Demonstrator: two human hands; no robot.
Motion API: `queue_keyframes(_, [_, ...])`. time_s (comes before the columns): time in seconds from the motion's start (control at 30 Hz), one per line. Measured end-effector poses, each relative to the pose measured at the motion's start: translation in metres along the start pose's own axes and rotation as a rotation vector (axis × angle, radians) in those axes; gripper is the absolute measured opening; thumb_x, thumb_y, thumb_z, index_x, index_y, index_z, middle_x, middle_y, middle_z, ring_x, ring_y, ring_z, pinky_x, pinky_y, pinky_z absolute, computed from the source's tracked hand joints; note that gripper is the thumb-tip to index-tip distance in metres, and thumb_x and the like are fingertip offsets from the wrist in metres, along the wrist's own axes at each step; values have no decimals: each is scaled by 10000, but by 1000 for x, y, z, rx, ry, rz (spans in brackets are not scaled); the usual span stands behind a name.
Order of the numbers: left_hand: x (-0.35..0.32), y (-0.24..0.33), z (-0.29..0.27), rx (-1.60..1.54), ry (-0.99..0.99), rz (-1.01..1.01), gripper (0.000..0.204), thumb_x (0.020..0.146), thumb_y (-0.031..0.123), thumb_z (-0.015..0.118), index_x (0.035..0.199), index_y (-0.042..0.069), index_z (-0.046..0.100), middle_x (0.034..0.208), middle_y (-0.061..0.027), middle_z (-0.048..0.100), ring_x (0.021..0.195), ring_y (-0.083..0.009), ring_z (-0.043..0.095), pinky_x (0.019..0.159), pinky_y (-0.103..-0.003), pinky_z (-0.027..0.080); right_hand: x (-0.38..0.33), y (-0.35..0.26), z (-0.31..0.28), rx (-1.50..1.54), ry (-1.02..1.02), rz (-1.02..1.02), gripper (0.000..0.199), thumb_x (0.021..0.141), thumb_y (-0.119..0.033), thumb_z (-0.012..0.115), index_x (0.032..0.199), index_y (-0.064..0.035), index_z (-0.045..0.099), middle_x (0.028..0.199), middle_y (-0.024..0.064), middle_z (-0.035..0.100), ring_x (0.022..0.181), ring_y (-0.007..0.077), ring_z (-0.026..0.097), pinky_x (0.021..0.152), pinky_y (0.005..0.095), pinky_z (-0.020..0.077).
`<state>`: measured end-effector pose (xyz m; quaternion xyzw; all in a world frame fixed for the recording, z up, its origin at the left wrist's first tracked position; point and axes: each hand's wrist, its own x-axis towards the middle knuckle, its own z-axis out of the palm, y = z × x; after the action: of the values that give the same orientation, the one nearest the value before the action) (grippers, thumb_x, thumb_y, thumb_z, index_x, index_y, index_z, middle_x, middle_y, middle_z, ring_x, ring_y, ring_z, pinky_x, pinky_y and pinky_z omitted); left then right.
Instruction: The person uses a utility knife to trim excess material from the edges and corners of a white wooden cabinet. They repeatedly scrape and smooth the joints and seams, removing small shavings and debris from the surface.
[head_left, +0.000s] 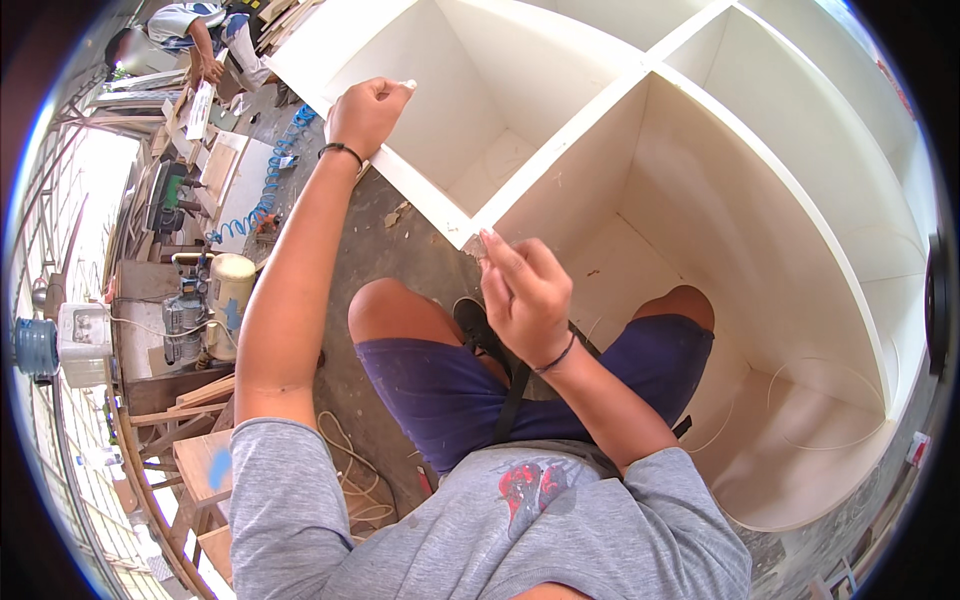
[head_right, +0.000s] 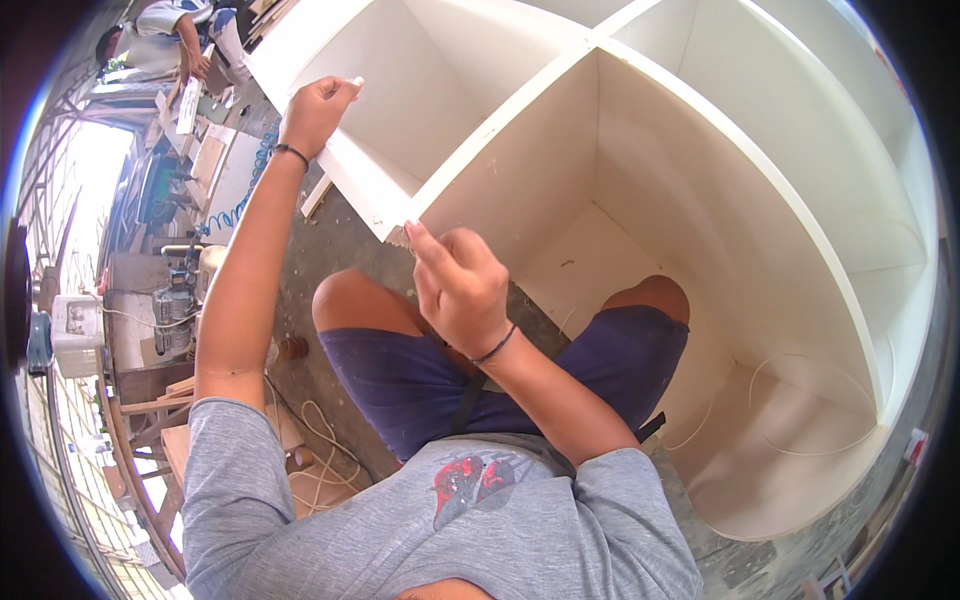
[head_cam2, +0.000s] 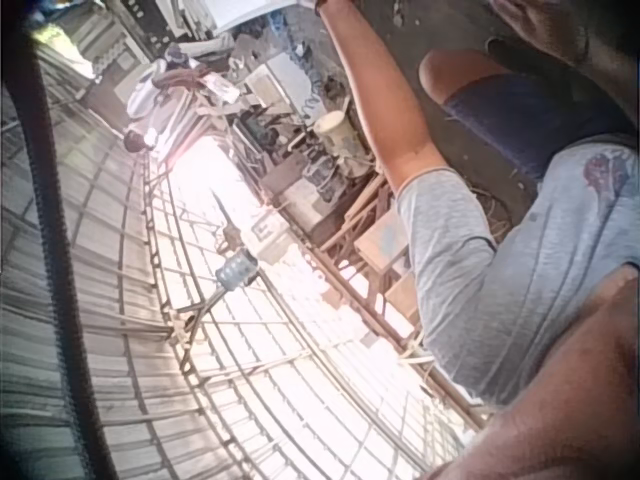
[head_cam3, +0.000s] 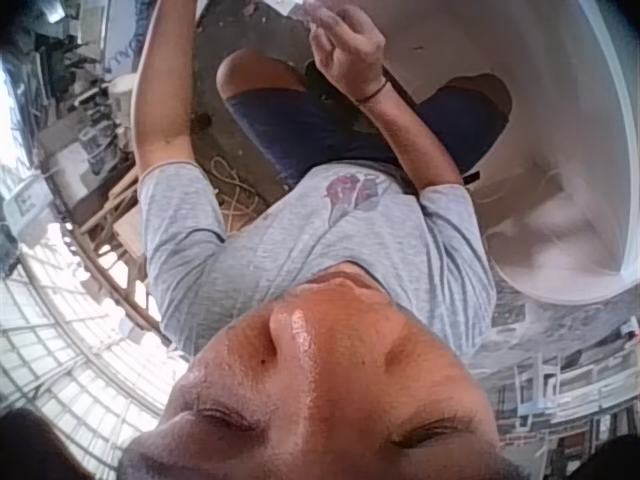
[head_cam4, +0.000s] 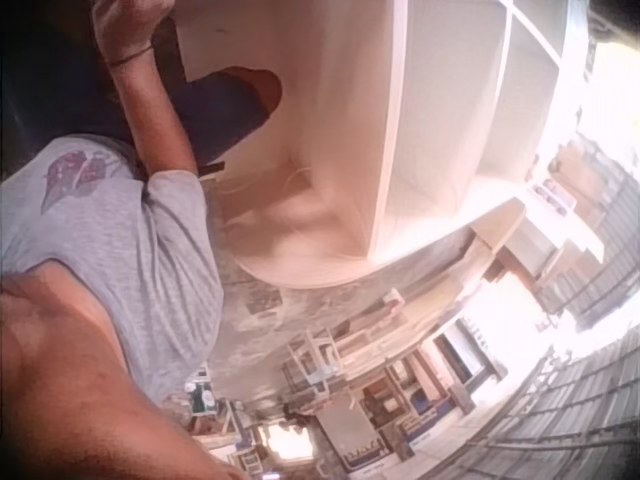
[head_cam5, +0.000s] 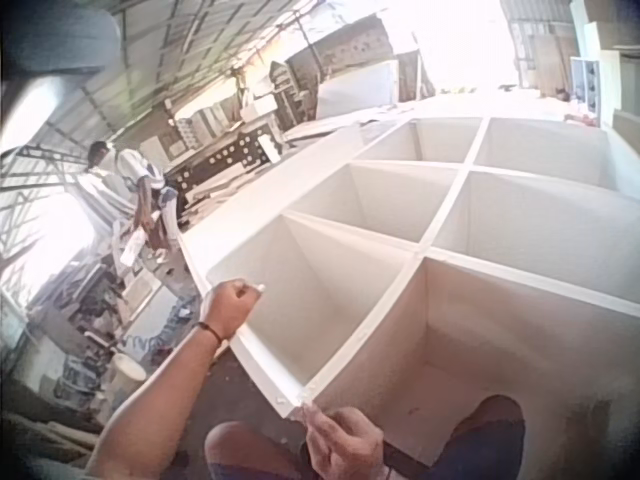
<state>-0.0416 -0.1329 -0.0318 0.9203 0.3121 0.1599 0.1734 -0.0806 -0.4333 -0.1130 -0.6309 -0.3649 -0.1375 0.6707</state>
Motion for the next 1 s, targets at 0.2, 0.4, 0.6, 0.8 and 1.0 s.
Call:
queue_keyframes(0.2, [-5, 13, -3, 28, 0, -10, 437, 836, 524, 620, 947, 125, 760, 910, -48, 755, 863, -220, 704, 820, -330, 503, 19, 8, -9, -88, 45, -5, 455, 729, 52, 658, 1157, -100, 694, 717, 81, 550, 628, 236, 573, 561, 356, 478])
queue_keyframes(0.4, [-3, 4, -5, 15, 16, 2, 428, 837, 517, 623, 939, 124, 762, 897, -52, 755, 851, -221, 704, 807, -324, 504, 11, 4, -5, -29, 19, -7, 462, 710, 54, 658, 1141, -105, 704, 730, 83, 547, 638, 246, 569, 569, 358, 484])
queue_keyframes(0.6, [-3, 7, -4, 13, 16, 1, 432, 836, 519, 623, 937, 123, 762, 905, -52, 755, 855, -223, 703, 812, -325, 505, 1, -7, 5, -91, 27, -4, 431, 723, 47, 651, 1124, -99, 702, 733, 77, 550, 640, 239, 570, 557, 358, 479])
queue_keyframes(0.8, [-5, 10, -6, 24, -1, -22, 432, 836, 518, 624, 941, 123, 762, 921, -55, 755, 870, -221, 702, 823, -324, 502, 20, 8, -7, -67, 43, 63, 464, 727, 40, 656, 1169, -99, 688, 736, 78, 544, 633, 224, 569, 550, 350, 474])
queue_keyframes(1.0, [-6, 11, -4, 18, 5, -19, 431, 837, 520, 625, 943, 125, 762, 926, -54, 755, 870, -220, 701, 824, -322, 500, 3, -4, 2, 66, 12, 90, 504, 721, 35, 666, 1206, -100, 673, 715, 70, 518, 604, 225, 544, 551, 349, 468])
